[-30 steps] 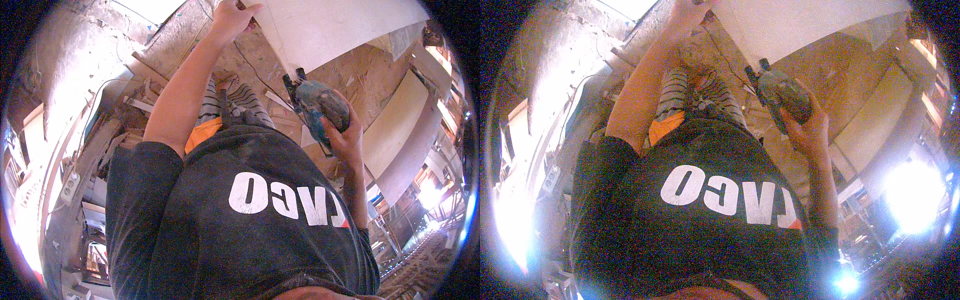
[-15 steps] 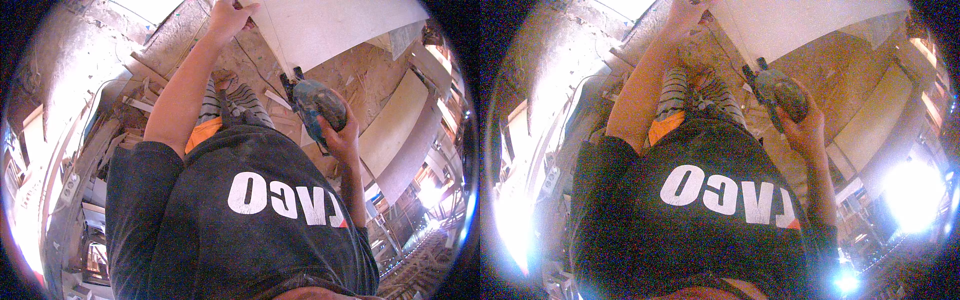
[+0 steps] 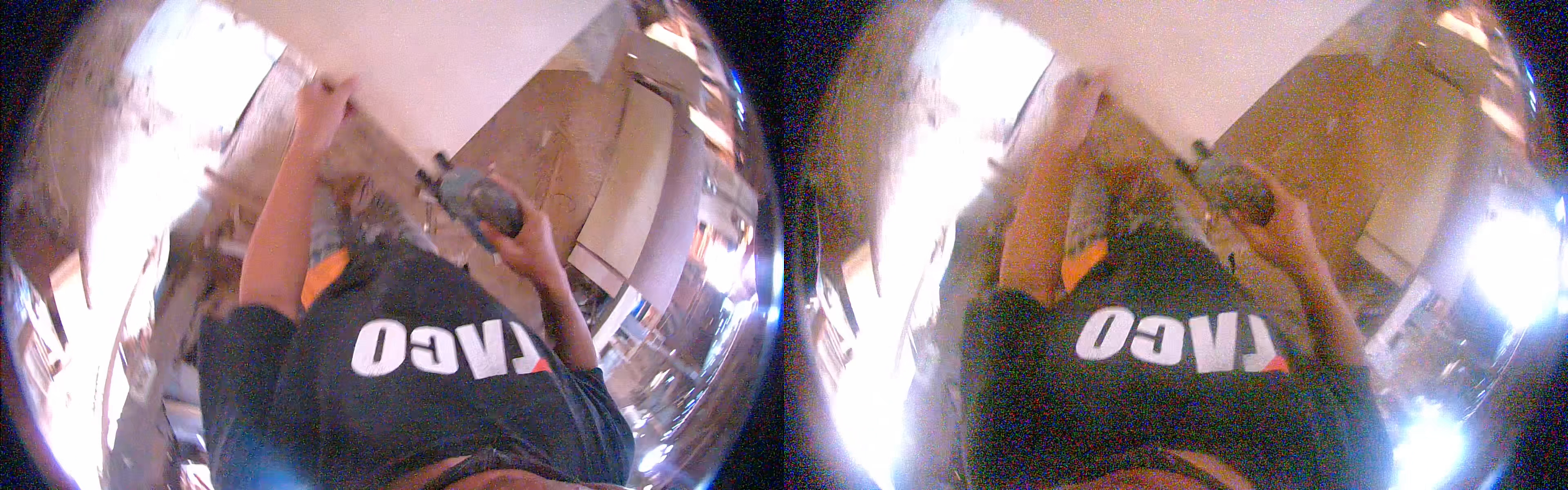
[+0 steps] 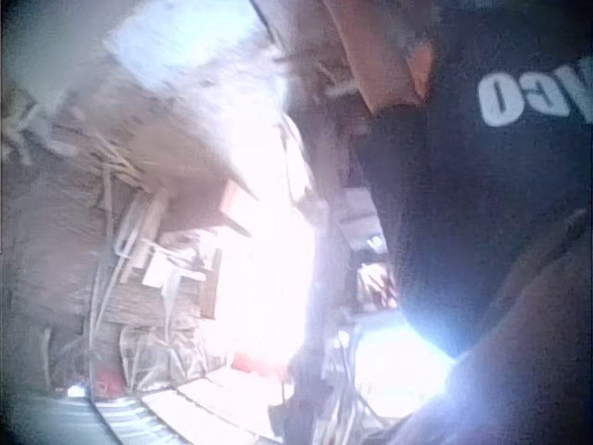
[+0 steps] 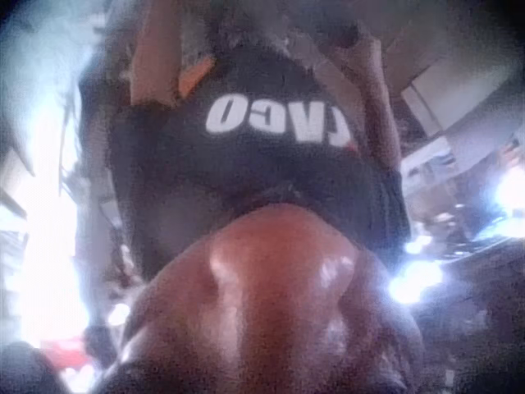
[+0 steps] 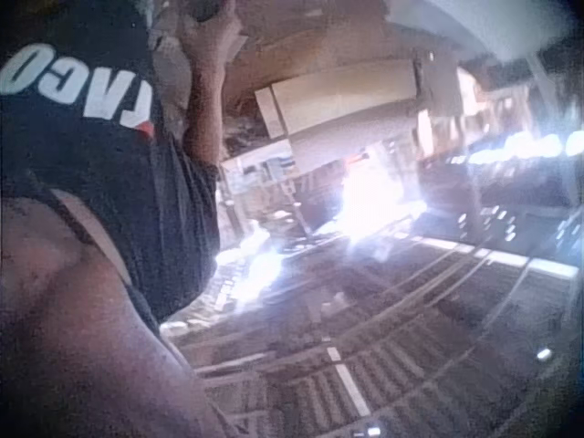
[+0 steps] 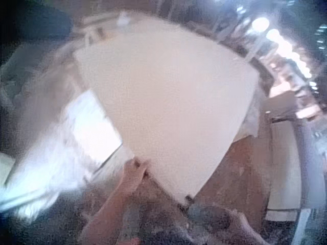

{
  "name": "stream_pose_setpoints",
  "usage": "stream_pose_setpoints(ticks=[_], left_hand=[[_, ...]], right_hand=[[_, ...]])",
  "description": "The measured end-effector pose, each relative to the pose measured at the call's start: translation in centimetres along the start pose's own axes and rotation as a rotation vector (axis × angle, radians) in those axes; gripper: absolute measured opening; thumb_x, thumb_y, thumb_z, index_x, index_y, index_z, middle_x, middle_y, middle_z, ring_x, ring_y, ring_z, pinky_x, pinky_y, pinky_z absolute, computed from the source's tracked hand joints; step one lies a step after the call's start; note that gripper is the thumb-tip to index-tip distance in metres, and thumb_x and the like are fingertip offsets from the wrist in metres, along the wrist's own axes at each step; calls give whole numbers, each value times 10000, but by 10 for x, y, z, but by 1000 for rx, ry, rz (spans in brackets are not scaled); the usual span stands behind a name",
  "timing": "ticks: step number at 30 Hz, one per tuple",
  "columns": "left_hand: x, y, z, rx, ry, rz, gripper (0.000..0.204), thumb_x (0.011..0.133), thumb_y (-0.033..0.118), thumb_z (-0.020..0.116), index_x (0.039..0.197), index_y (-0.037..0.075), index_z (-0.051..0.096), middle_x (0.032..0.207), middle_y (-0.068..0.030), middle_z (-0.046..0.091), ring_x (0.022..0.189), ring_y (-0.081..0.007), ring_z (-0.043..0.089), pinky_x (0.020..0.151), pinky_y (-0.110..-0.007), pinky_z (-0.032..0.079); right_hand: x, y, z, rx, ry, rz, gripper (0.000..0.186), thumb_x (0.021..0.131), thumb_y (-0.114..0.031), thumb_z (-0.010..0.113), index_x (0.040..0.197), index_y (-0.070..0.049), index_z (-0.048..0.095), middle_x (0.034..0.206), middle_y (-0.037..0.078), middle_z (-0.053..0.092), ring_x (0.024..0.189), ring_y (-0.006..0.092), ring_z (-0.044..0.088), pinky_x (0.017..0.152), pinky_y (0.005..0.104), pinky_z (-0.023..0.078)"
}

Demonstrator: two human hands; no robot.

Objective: The person positions a large sheet of plywood on a workbench and uses a jigsaw to cut along a marked line. They hold the sheet steady with one hand while guiding the tool with the other, producing sawdust as the cut progresses.

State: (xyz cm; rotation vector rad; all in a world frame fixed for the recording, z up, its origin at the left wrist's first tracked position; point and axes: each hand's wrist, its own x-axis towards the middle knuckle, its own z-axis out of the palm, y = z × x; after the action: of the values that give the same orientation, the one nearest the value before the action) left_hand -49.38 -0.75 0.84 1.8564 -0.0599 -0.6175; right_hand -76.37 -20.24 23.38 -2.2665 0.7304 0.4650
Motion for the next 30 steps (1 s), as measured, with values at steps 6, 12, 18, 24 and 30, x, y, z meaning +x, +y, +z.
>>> stream_pose_setpoints(ticks=[6, 12, 18, 24, 30], left_hand=[[-10, -44, 28, -127, 150, -181, 462, 1011, 447, 692, 985, -14, 689, 912, -126, 693, 818, -201, 644, 745, -387, 540], [-19, -23, 76, -738, 180, -242, 600, 1064, 459, 600, 1453, 18, 484, 1325, -165, 606, 1189, -287, 615, 946, -457, 551], [16, -57, 70, -957, 246, -229, 668, 1084, 426, 566, 1598, 70, 334, 1593, -196, 447, 1402, -342, 535, 1115, -505, 508], [0, -45, 96, -953, 411, -244, 639, 1086, 395, 577, 1586, 69, 351, 1554, -217, 480, 1312, -381, 605, 1058, -535, 557], [16, -42, 102, -1235, 213, -11, 501, 1116, 297, 544, 1511, 24, 402, 1429, -210, 580, 1216, -373, 659, 995, -507, 605]], right_hand=[[-30, 39, -19, 134, 199, 75, 718, 823, -71, 816, 1492, -24, 559, 1300, 166, 725, 1228, 217, 669, 1088, 380, 505], [-82, 93, -20, 467, 483, 176, 732, 797, -55, 808, 1482, 3, 558, 1277, 158, 733, 1202, 211, 682, 1081, 383, 513], [-96, 102, -30, 454, 563, 231, 750, 781, -58, 823, 1479, 12, 558, 1265, 181, 738, 1179, 228, 698, 1068, 386, 524], [-102, 125, -22, 519, 487, 254, 745, 797, -56, 828, 1491, -22, 561, 1252, 156, 745, 1120, 210, 708, 1005, 377, 558], [-73, 155, -5, 444, 531, 42, 758, 802, -30, 827, 1508, -37, 550, 1207, 100, 749, 1002, 175, 718, 793, 328, 608]])
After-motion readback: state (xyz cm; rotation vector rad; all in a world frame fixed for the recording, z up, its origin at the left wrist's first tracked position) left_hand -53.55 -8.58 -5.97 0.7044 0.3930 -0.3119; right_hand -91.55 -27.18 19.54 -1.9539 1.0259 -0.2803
